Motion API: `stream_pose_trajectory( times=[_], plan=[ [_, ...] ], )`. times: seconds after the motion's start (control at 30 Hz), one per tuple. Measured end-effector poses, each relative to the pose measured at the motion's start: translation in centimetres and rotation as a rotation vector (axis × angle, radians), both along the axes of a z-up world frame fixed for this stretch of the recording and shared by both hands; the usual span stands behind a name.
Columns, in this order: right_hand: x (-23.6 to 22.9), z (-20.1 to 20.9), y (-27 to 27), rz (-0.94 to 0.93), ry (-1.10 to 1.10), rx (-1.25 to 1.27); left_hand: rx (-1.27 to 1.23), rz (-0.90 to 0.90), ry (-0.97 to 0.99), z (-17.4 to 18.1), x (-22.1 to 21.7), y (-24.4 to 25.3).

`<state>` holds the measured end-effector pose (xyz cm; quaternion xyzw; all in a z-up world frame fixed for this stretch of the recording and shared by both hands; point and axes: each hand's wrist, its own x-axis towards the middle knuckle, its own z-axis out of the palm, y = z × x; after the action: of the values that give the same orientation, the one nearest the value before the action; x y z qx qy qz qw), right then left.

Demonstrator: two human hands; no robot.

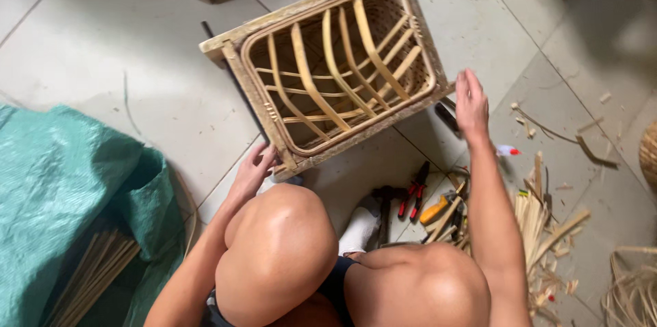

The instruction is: The person applies glue to the joints of a rectangular woven basket frame and presses the pieces together. The person repositions the basket multiple times to access different sides and continues applying glue to the frame edges.

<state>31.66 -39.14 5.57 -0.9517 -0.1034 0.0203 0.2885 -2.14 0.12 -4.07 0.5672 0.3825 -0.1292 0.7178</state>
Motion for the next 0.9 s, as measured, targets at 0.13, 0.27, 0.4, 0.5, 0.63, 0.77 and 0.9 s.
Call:
stream_pose_trajectory(
  times=[0.13,0.27,0.4,0.5,0.63,0.77,0.9],
  plan=[
    [2.5,0.4,3.9,-0.018,0.138,-0.071,-0.131,0.12,-0.069,-2.2,0.4,-0.4],
    [0.5,1.8,5.5,0.008,0.177,-0.079,-0.004,0.107,0.003,-2.6,-0.5,-0.2],
    [-3.7,3.0,5.4,0.097,0.226,-0.228,0.036,0.238,0.111,-1.7,-1.7,4.5],
    [-7.0,3.4,7.1,-0.048,0.561,-0.263,0.087,0.322,0.099,-0.9,-2.4,10.3],
    [-10.2,4.8,10.8,0.23,0.731,-0.237,0.3,0.289,0.138,0.5,-1.4,18.6],
    [-11.1,5.6,13.4,0.417,0.797,-0.393,0.153,0.311,0.077,-0.4,-2.0,23.5],
    [-9.9,4.9,12.8,0.449,1.002,-0.186,0.053,0.366,-0.05,-4.1,-2.8,22.5]
  ],
)
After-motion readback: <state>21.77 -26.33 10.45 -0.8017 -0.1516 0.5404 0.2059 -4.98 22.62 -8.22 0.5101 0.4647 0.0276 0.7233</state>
